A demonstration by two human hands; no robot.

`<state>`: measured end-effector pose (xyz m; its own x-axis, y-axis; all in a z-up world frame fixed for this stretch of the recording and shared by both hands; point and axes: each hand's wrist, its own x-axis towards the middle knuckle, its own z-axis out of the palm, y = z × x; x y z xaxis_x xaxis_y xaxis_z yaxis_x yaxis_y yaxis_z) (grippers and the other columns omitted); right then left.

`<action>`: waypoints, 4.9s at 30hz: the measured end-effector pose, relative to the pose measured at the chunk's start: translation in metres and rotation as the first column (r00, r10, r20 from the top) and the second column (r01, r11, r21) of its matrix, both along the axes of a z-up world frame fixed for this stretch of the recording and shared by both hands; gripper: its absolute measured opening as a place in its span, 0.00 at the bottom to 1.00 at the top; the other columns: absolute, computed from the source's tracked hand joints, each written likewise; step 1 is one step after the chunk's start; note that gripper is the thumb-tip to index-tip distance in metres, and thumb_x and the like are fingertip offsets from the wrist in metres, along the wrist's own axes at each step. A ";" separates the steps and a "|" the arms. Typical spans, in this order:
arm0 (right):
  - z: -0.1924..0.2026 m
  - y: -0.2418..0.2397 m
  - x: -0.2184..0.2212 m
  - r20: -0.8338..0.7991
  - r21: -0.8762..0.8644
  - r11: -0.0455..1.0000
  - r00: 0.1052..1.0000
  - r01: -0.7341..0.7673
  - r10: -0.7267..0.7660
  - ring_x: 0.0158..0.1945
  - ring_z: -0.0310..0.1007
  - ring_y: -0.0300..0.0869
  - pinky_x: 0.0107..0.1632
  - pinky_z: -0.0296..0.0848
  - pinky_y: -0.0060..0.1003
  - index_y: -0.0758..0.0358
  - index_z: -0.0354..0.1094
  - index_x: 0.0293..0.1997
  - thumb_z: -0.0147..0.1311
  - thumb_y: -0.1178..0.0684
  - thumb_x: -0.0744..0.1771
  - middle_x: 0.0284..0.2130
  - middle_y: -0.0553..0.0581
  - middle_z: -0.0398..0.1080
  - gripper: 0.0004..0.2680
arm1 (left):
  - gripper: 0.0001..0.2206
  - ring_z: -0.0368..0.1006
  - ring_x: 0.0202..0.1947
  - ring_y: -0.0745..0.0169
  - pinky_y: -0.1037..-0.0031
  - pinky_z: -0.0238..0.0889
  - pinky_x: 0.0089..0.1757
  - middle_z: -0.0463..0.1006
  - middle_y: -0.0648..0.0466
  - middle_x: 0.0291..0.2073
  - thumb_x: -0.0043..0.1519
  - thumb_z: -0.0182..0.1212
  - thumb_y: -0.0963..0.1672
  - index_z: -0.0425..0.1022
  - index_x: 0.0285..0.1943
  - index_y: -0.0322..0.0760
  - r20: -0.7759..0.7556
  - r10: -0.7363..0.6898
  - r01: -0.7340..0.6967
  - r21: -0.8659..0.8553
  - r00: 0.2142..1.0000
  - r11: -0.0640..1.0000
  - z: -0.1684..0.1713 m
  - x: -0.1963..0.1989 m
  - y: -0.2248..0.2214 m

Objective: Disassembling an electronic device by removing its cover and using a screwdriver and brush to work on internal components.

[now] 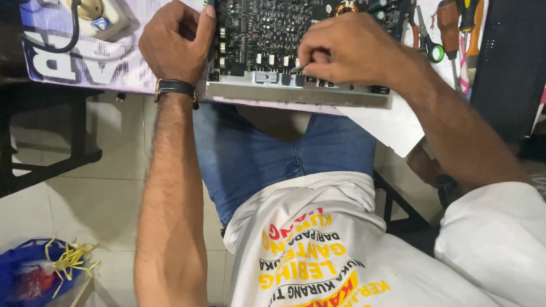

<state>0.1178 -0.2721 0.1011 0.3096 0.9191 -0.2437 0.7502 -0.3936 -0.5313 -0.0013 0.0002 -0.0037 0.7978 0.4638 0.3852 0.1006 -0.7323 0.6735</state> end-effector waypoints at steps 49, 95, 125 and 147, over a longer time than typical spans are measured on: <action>0.096 -0.081 -0.093 -0.714 0.631 0.116 0.633 0.767 -0.298 0.19 0.36 0.39 0.26 0.45 0.37 0.54 0.51 0.51 0.34 0.45 0.76 0.20 0.49 0.36 0.07 | 0.18 0.64 0.23 0.69 0.72 0.54 0.26 0.71 0.64 0.20 0.67 0.62 0.53 0.70 0.26 0.46 0.002 0.006 -0.006 0.004 1.000 1.000 -0.002 -0.001 0.004; 0.042 0.093 -0.081 -0.660 0.726 0.249 0.751 0.641 -0.010 0.15 0.37 0.34 0.21 0.41 0.33 0.65 0.57 0.39 0.44 0.45 0.74 0.17 0.51 0.43 0.13 | 0.17 0.65 0.20 0.73 0.73 0.55 0.24 0.70 0.69 0.17 0.62 0.59 0.55 0.68 0.22 0.51 -0.003 0.035 -0.035 -0.038 0.999 0.999 0.007 0.003 -0.001; 0.043 0.094 -0.083 -0.664 0.722 0.261 0.748 0.641 -0.001 0.15 0.37 0.33 0.21 0.41 0.33 0.65 0.56 0.39 0.44 0.45 0.74 0.17 0.51 0.42 0.13 | 0.17 0.65 0.19 0.74 0.74 0.56 0.24 0.71 0.69 0.17 0.62 0.57 0.56 0.68 0.22 0.51 0.003 0.030 -0.030 -0.045 1.000 0.999 0.004 0.003 0.000; 0.050 0.082 -0.088 -0.630 0.545 0.626 0.765 0.557 -0.133 0.21 0.56 0.36 0.29 0.55 0.29 0.70 0.67 0.42 0.42 0.40 0.74 0.21 0.54 0.58 0.18 | 0.17 0.68 0.19 0.67 0.68 0.56 0.24 0.71 0.68 0.16 0.59 0.57 0.56 0.68 0.21 0.52 -0.083 0.052 -0.059 -0.091 0.995 0.994 0.016 0.004 0.000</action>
<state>0.0301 -0.1904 0.1515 0.6708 0.7217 0.1709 0.1835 0.0618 -0.9811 0.0031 -0.0001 0.0122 0.7965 0.5391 0.2737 0.1962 -0.6586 0.7265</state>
